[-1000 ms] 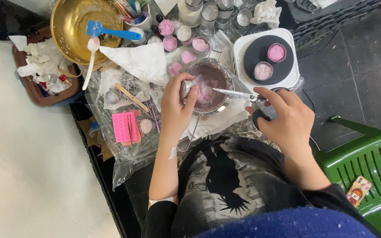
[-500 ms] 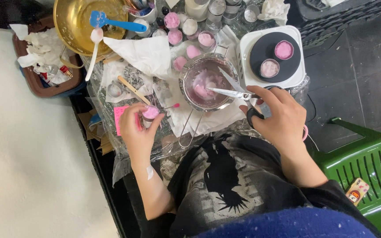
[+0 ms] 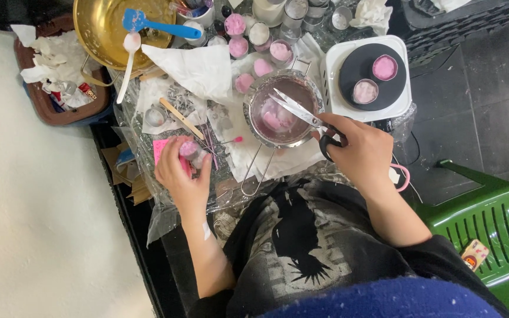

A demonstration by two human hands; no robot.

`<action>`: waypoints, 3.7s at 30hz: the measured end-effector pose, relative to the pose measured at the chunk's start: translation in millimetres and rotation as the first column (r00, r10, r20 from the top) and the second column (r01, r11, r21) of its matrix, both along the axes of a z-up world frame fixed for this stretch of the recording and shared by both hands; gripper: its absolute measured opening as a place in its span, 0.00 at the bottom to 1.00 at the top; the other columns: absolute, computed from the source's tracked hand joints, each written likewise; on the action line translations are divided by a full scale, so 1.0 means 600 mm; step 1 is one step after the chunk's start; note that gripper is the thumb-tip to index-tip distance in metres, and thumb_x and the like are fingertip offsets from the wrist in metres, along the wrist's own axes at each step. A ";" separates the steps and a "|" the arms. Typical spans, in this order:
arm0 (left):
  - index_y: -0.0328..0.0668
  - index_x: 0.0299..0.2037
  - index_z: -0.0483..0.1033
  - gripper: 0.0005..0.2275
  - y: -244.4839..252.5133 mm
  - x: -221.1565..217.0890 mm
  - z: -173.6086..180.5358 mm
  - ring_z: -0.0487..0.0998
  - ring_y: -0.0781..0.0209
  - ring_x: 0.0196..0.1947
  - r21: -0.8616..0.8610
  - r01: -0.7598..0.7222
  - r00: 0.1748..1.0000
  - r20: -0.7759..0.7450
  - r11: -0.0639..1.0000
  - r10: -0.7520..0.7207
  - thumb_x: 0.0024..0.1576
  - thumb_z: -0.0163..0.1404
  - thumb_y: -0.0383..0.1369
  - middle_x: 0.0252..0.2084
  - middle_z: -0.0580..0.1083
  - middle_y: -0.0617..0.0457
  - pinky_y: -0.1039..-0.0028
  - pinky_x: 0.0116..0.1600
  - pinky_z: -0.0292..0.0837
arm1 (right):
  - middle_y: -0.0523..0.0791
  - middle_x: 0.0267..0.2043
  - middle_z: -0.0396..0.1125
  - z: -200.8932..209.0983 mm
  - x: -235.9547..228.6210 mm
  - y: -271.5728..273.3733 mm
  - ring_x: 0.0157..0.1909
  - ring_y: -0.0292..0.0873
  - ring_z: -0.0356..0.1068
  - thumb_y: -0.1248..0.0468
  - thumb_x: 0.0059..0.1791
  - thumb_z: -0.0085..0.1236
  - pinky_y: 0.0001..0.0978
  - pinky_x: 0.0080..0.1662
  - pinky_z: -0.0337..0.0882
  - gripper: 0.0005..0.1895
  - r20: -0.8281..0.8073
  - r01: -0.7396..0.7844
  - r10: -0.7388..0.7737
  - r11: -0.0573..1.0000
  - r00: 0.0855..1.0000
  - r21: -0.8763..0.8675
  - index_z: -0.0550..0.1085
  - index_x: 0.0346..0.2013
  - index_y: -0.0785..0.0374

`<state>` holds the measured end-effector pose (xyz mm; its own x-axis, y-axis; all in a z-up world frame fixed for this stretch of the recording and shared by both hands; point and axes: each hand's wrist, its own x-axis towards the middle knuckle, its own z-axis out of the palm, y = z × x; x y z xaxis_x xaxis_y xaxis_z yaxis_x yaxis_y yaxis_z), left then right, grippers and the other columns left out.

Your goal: Filling small metal tins with pink candle wax and cleaning or trimming excess material.

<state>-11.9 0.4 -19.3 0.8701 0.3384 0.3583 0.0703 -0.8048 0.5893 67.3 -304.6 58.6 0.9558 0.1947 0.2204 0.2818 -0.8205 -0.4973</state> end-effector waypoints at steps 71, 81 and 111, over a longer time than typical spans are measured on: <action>0.44 0.59 0.69 0.28 -0.142 0.054 0.077 0.72 0.48 0.58 0.061 0.382 0.924 -0.040 0.922 -0.381 0.50 0.66 0.40 0.62 0.65 0.47 0.54 0.65 0.58 | 0.42 0.28 0.73 -0.012 -0.009 -0.012 0.26 0.42 0.71 0.60 0.45 0.71 0.33 0.30 0.68 0.18 -0.023 0.013 -0.011 0.996 1.000 0.089 0.80 0.49 0.52; 0.41 0.68 0.61 0.27 -0.095 0.011 0.018 0.75 0.52 0.59 -0.306 0.333 0.913 -0.130 0.892 -0.386 0.58 0.54 0.29 0.70 0.59 0.43 0.61 0.64 0.75 | 0.48 0.29 0.73 -0.044 -0.023 -0.014 0.30 0.50 0.74 0.64 0.41 0.69 0.39 0.32 0.71 0.20 -0.059 -0.038 0.045 0.992 0.997 0.119 0.81 0.48 0.51; 0.42 0.61 0.71 0.27 -0.016 0.060 0.119 0.82 0.56 0.38 -0.275 -0.151 0.961 -0.264 0.949 0.077 0.52 0.59 0.44 0.44 0.80 0.50 0.63 0.45 0.75 | 0.42 0.40 0.72 -0.028 0.000 0.078 0.44 0.46 0.73 0.61 0.41 0.69 0.37 0.43 0.73 0.16 0.114 -0.485 0.479 0.874 0.870 0.033 0.78 0.42 0.57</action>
